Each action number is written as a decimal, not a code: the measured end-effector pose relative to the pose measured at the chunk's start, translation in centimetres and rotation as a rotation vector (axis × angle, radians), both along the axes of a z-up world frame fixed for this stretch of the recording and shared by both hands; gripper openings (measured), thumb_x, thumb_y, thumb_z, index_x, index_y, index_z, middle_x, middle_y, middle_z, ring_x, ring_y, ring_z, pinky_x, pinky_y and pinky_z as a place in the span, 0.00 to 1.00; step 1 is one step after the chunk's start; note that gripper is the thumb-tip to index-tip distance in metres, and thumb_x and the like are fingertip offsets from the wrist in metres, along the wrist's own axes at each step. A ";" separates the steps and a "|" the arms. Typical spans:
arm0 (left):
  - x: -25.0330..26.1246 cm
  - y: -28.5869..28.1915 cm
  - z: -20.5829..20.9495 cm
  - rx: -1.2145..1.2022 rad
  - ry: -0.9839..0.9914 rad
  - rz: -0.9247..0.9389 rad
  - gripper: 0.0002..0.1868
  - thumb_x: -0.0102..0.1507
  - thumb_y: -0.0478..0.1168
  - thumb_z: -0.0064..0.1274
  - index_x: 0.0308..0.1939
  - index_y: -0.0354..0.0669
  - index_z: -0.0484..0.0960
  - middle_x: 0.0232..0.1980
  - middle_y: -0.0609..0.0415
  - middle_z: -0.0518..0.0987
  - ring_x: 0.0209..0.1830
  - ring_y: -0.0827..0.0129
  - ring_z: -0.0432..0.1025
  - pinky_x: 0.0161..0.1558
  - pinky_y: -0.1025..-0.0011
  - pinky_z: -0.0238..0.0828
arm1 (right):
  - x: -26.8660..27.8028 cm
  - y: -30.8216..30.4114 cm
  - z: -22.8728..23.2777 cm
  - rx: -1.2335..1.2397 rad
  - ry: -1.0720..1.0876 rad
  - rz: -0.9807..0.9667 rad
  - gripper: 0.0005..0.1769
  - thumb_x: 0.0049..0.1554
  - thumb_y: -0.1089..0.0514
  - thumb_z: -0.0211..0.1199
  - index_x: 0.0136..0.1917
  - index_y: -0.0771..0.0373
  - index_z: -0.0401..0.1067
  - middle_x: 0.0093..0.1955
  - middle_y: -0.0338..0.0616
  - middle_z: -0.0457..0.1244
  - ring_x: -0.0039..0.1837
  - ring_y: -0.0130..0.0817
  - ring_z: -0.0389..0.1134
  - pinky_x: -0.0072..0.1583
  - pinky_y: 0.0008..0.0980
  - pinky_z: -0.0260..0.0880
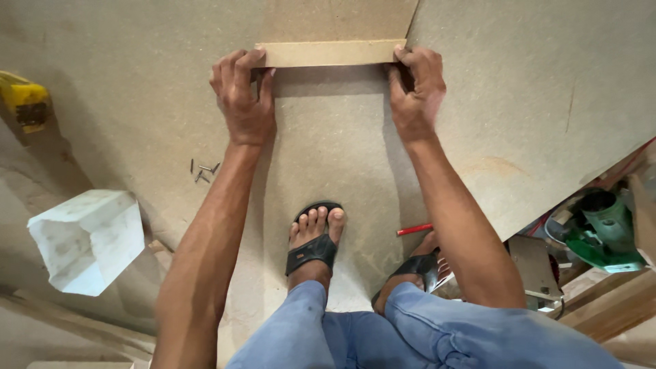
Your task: The person assembles wooden components by measuring, marking with a pencil, cutting with a power saw, applying adhesive, and hammering nails into the pieces.
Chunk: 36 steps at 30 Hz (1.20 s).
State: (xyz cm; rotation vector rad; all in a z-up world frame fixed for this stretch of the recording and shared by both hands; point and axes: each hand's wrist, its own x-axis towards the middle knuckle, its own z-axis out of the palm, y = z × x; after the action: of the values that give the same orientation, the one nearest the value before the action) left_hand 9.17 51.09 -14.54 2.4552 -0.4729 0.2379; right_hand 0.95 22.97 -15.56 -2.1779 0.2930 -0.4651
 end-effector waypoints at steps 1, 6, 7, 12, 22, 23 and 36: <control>0.0 -0.1 0.3 0.017 -0.002 0.003 0.22 0.67 0.34 0.65 0.62 0.50 0.74 0.60 0.53 0.75 0.64 0.60 0.67 0.67 0.58 0.60 | 0.0 0.0 0.2 0.000 0.018 0.006 0.14 0.60 0.73 0.70 0.55 0.61 0.72 0.58 0.42 0.64 0.63 0.35 0.68 0.63 0.31 0.78; -0.1 -1.0 1.8 0.057 0.030 0.020 0.21 0.70 0.43 0.59 0.64 0.46 0.70 0.59 0.49 0.74 0.62 0.56 0.65 0.64 0.56 0.58 | 0.2 0.3 2.0 -0.045 0.057 0.048 0.18 0.59 0.70 0.72 0.58 0.61 0.69 0.60 0.45 0.63 0.65 0.40 0.66 0.67 0.37 0.74; -0.1 -1.3 2.0 0.055 0.087 0.054 0.21 0.71 0.44 0.57 0.65 0.45 0.70 0.58 0.49 0.75 0.61 0.56 0.66 0.64 0.55 0.59 | 0.3 0.5 2.5 -0.055 0.071 0.054 0.19 0.58 0.69 0.73 0.59 0.62 0.69 0.60 0.46 0.63 0.66 0.42 0.65 0.68 0.39 0.73; 0.5 -2.9 1.7 -0.064 0.347 0.145 0.32 0.74 0.45 0.46 0.76 0.26 0.55 0.66 0.30 0.69 0.66 0.43 0.65 0.66 0.45 0.58 | 0.5 0.9 3.8 0.186 0.221 0.000 0.38 0.59 0.64 0.75 0.74 0.56 0.56 0.58 0.43 0.64 0.59 0.35 0.66 0.62 0.35 0.71; 3.5 -1.9 3.6 -0.426 0.974 0.227 0.32 0.73 0.60 0.33 0.46 0.34 0.82 0.39 0.47 0.81 0.39 0.63 0.75 0.47 0.59 0.75 | 0.2 1.3 4.1 0.042 0.020 0.065 0.42 0.60 0.72 0.76 0.77 0.53 0.57 0.67 0.51 0.51 0.72 0.39 0.58 0.74 0.43 0.72; 3.2 -1.7 4.7 -0.578 1.030 0.168 0.34 0.72 0.63 0.32 0.45 0.37 0.83 0.37 0.52 0.81 0.37 0.68 0.74 0.44 0.64 0.76 | 0.1 0.9 4.3 -0.067 0.014 0.047 0.41 0.57 0.71 0.76 0.75 0.53 0.58 0.64 0.50 0.53 0.70 0.39 0.59 0.69 0.42 0.72; 4.2 -9.2 21.0 -1.062 0.643 -0.461 0.33 0.79 0.61 0.37 0.56 0.29 0.77 0.49 0.51 0.77 0.46 0.70 0.73 0.55 0.70 0.76 | 1.4 -3.5 10.7 -0.065 -0.152 -0.063 0.20 0.64 0.69 0.74 0.61 0.65 0.64 0.50 0.48 0.68 0.50 0.36 0.72 0.52 0.34 0.77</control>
State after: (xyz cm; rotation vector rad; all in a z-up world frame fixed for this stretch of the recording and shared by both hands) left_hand 13.41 41.90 6.47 1.2314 -0.4396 -0.3993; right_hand 2.35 19.45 -4.86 -2.1865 0.2669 -0.6809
